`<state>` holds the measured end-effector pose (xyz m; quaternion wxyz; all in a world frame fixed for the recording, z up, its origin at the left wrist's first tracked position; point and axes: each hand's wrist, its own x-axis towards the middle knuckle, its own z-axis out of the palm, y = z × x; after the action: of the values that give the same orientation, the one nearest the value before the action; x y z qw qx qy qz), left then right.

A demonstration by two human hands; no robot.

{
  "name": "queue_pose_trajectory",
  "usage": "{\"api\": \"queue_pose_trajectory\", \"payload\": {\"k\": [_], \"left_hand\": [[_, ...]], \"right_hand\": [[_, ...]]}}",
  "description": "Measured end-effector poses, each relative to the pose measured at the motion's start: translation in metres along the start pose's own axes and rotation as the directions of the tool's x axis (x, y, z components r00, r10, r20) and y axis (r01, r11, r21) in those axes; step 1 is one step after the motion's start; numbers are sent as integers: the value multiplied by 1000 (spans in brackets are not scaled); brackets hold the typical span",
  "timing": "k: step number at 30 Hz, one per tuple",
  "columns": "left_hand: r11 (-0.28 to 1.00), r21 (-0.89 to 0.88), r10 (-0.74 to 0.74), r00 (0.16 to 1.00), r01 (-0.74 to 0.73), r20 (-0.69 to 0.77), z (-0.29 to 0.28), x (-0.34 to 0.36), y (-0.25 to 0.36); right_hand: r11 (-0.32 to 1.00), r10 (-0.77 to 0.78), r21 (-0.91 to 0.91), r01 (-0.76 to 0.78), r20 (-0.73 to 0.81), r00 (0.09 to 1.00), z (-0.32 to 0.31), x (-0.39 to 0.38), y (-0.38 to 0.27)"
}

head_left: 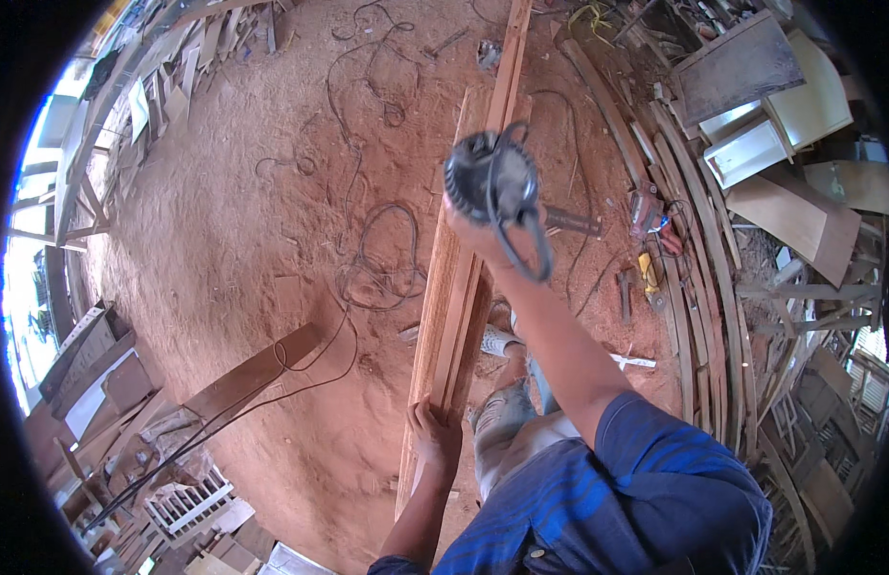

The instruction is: The person uses a handheld router to shape the edge of a long wooden plank. Afterward, they move to a workbench and use a wrench to adjust the router and handle a small router bit before placing it into a storage rack.

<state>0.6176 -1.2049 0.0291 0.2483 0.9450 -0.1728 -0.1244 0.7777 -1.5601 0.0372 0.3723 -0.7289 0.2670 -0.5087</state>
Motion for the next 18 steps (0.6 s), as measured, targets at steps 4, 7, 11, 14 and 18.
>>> {"api": "queue_pose_trajectory", "payload": {"k": [4, 7, 11, 14, 18], "left_hand": [[999, -20, 27, 1000, -27, -9, -1, 3, 5], [998, -53, 15, 1000, -15, -9, 0, 1, 2], [986, -169, 20, 999, -15, 27, 4, 17, 6], [974, -112, 198, 980, -196, 5, -14, 70, 63], [942, -93, 310, 943, -321, -117, -6, 128, 112]], "right_hand": [[965, 236, 115, -235, 4, 972, -16, -57, -25], [917, 362, 163, -364, 46, 931, -23, -90, -44], [962, 266, 35, -270, 88, 960, -36, -93, -68], [985, 172, 18, -174, 73, 982, -40, -88, -71], [993, 112, -50, -111, 22, 993, -33, -69, -69]]}}
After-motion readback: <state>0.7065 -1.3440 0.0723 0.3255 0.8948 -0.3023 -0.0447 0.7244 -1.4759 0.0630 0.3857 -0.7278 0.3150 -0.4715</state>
